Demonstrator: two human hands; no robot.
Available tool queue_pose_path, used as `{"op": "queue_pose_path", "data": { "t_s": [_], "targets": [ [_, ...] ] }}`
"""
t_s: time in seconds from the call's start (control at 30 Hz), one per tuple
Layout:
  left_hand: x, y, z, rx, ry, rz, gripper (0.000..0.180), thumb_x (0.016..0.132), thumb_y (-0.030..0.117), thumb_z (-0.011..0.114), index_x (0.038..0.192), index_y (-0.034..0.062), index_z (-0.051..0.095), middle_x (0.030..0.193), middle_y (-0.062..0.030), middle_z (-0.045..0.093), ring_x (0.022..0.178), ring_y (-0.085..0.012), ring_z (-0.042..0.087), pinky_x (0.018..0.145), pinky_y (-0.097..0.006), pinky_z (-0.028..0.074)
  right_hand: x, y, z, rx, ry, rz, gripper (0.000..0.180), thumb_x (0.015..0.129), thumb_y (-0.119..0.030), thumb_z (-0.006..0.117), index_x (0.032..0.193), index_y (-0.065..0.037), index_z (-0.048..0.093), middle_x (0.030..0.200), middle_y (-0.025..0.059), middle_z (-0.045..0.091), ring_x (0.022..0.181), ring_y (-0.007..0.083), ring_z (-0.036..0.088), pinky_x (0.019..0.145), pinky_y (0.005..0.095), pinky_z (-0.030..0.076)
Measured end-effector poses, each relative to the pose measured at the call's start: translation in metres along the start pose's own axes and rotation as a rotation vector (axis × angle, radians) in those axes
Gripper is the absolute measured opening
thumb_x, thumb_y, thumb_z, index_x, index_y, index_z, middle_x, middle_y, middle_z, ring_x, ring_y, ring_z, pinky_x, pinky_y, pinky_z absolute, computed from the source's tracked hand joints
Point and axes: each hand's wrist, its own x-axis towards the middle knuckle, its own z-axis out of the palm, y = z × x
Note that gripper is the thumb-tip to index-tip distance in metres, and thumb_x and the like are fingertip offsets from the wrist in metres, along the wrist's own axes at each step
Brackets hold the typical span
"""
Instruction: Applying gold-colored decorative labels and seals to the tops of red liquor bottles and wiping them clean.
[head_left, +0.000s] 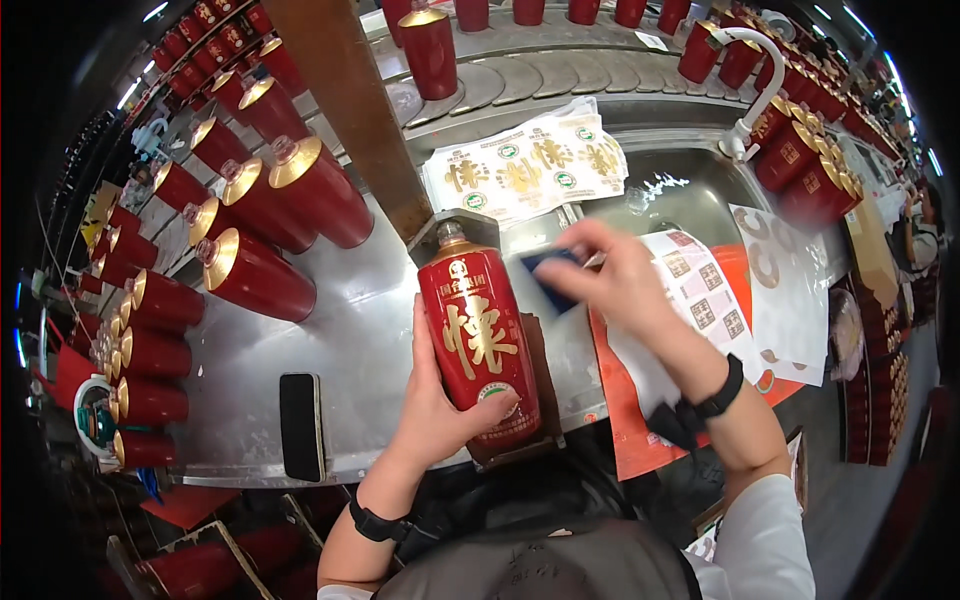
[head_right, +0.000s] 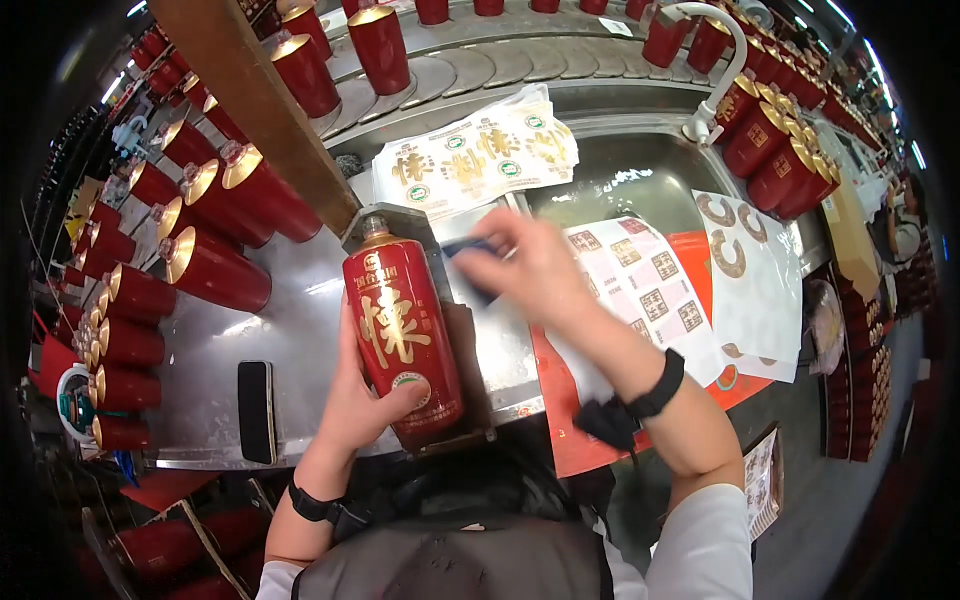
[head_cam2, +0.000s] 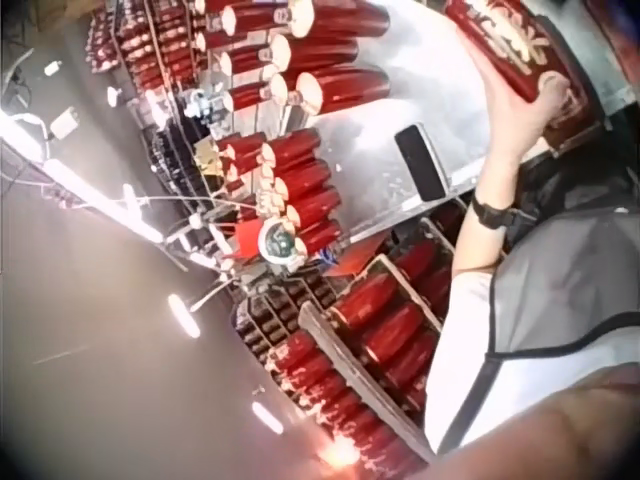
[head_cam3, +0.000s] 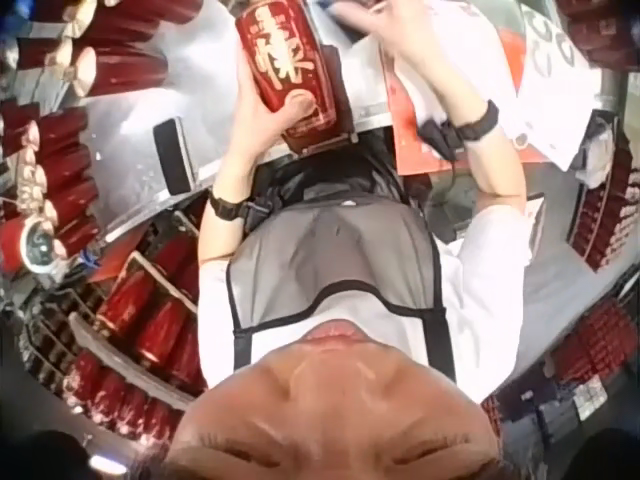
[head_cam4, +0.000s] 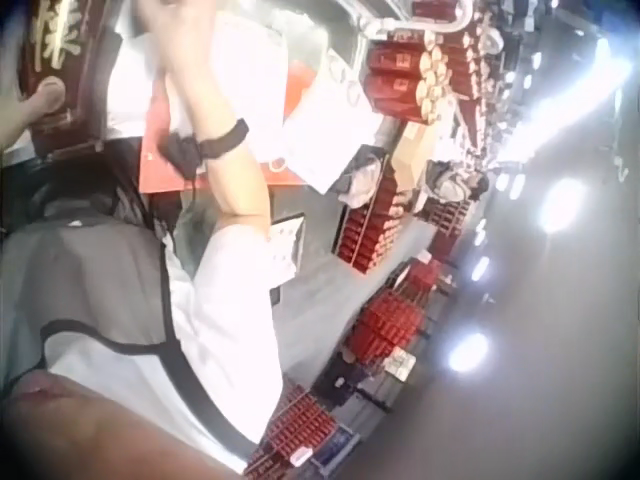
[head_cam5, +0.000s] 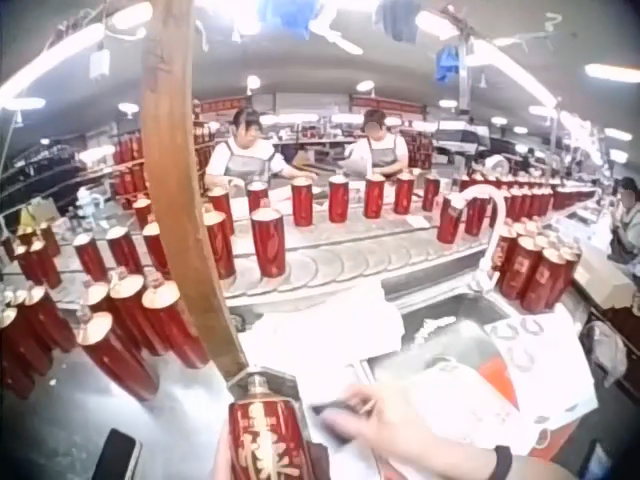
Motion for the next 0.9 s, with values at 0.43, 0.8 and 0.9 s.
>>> {"op": "queue_pose_path", "data": {
  "t_s": [0.43, 0.8, 0.9],
  "targets": [
    [-0.002, 0.004, -0.001, 0.375, 0.049, 0.074, 0.132, 0.069, 0.029, 0.088, 0.153, -0.0027, -0.007, 0.146, -0.0239, 0.033, 0.135, -0.0332, 0.039, 0.111, -0.041, 0.037, 0.032, -0.048, 0.016, -0.197, -0.176, -0.246, 0.020, 0.080, -0.020, 0.074, 0.095, -0.008, 0.073, 0.084, 0.0133, 0.066, 0.080, 0.0307, 0.065, 0.074, 0.0381, 0.052],
    [-0.005, 0.001, -0.011, 0.306, -0.044, 0.100, 0.150, 0.056, 0.045, 0.093, 0.150, -0.0085, -0.011, 0.155, -0.0315, 0.015, 0.145, -0.0407, 0.023, 0.117, -0.044, 0.028, 0.038, -0.075, 0.022, -0.415, -0.375, -0.475, 0.023, 0.081, -0.023, 0.073, 0.094, -0.004, 0.074, 0.079, 0.0161, 0.068, 0.071, 0.0290, 0.067, 0.066, 0.0363, 0.053],
    [-0.011, -0.014, -0.023, 0.581, -0.098, 0.375, 0.154, 0.053, 0.044, 0.095, 0.151, -0.0070, -0.011, 0.156, -0.0313, 0.011, 0.146, -0.0417, 0.021, 0.118, -0.045, 0.026, 0.037, -0.067, 0.000, -0.472, 0.001, -0.514, 0.016, 0.081, -0.015, 0.074, 0.095, -0.008, 0.075, 0.079, 0.0115, 0.068, 0.071, 0.0262, 0.065, 0.066, 0.0341, 0.051]
  ]
}}
